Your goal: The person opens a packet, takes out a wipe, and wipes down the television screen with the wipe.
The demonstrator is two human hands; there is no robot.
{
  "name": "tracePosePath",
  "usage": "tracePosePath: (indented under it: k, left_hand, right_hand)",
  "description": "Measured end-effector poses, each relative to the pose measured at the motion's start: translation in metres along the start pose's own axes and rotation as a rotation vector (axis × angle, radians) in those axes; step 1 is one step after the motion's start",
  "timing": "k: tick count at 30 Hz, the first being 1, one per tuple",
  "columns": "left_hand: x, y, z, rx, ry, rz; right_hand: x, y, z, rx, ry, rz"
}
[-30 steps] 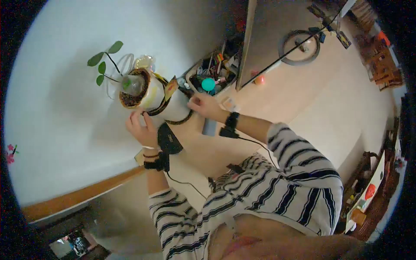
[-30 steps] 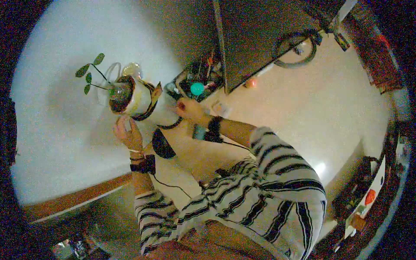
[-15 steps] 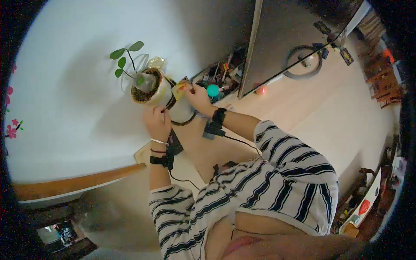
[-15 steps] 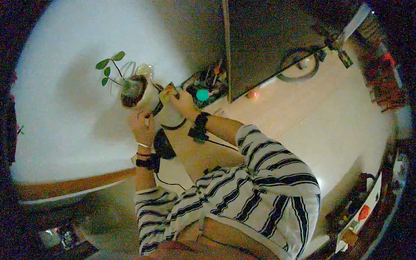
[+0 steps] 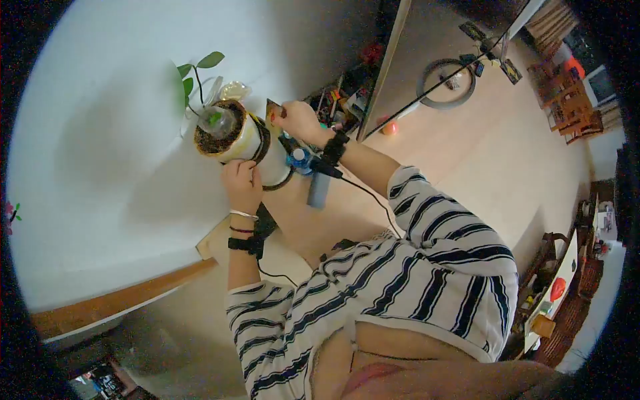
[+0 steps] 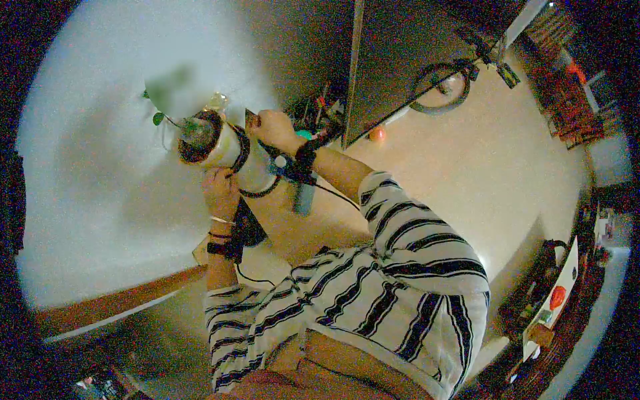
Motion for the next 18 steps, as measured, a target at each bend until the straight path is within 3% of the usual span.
tracePosePath:
  k: [5,14,18]
  left_hand:
    - [0.004,0.001,0.018,-0.058,-0.092,-0.037]
    - [0.008,0.007,0.024,-0.131,-0.054,-0.005]
    - [0.008,0.006,0.022,-0.140,-0.072,0.001]
  right_hand:
    - [0.026,-0.020,-0.014,0.121,0.204,0.146]
    - [0.042,-0.011,-0.026,0.369,0.405,0.202]
    - [0.035,-0.013,-0.033,0.326,0.357,0.197]
Point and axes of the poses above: each hand's wrist, its own y-axis away from the middle knuckle, its own z-axis out of the back of the hand, x = y × z, the point moved 4 cm from there along -y, towards the middle knuckle, and after that the axes turned 11 degrees about -z, right-handed, at the moved point
